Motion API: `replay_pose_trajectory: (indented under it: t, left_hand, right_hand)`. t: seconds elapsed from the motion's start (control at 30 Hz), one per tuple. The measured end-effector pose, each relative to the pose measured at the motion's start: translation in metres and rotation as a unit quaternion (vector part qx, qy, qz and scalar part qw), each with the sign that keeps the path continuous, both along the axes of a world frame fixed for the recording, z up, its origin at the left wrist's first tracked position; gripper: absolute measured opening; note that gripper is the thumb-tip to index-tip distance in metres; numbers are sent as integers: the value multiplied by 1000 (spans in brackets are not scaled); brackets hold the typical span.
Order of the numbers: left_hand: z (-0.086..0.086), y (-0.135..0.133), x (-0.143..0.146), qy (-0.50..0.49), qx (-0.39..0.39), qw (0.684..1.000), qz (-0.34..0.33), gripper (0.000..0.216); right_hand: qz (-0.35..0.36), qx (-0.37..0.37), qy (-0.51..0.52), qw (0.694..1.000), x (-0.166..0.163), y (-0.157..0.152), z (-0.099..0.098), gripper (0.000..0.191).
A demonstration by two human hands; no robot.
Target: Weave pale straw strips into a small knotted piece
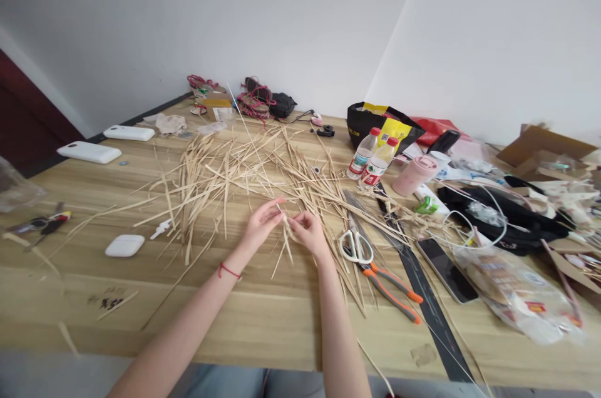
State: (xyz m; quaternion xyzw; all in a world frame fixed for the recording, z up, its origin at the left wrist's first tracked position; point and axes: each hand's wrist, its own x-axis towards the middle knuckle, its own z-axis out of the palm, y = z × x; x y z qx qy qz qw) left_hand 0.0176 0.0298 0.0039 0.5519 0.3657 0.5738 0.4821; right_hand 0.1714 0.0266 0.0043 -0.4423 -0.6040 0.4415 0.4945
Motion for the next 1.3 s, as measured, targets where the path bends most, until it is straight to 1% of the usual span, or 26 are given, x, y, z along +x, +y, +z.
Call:
replay_pose_trajectory:
  t: [0.1,0.17,0.37,0.53,0.67,0.77,0.87,0.97,1.03,1.17,1.3]
  left_hand:
    - [-3,1,1,-44,-27,998,48,33]
    - [-5,1,0,-64,-45,995,61,31]
    - [-6,3,-2,-87,-61,992,62,32]
    - [-5,4,-3,-95,-58,993,44,35]
    - [-3,3,-4,-82,-47,995,32,36]
    - [-1,2,-3,-63,-37,997,35,36]
    - [2,0,-3,-11,-24,999,42,44]
    - [2,-1,-3,30,-6,999,29,53]
    - [1,-1,-3,33,4,999,23,56]
    - [0,0,-2,28,13,999,32,57]
    - [-1,-1,-1,24,14,999,19,57]
  right_hand:
    - [10,8,-14,1000,-2,2,-5,31]
    - [13,12,-17,1000,-3,3,-8,31]
    - [34,15,-6,999,-3,4,-12,28]
    - [24,14,3,1000,-2,5,-17,26]
    - [20,9,-2,1000,-1,7,-17,29]
    - [15,10,-3,1000,-2,7,-15,31]
    - [25,14,9,1000,-4,6,-13,30]
    - [26,12,11,1000,-5,4,-13,30]
    - [20,4,14,1000,-6,4,-13,31]
    - [26,-17,33,999,-7,3,-13,32]
    - [31,-29,47,998,-6,1,-9,31]
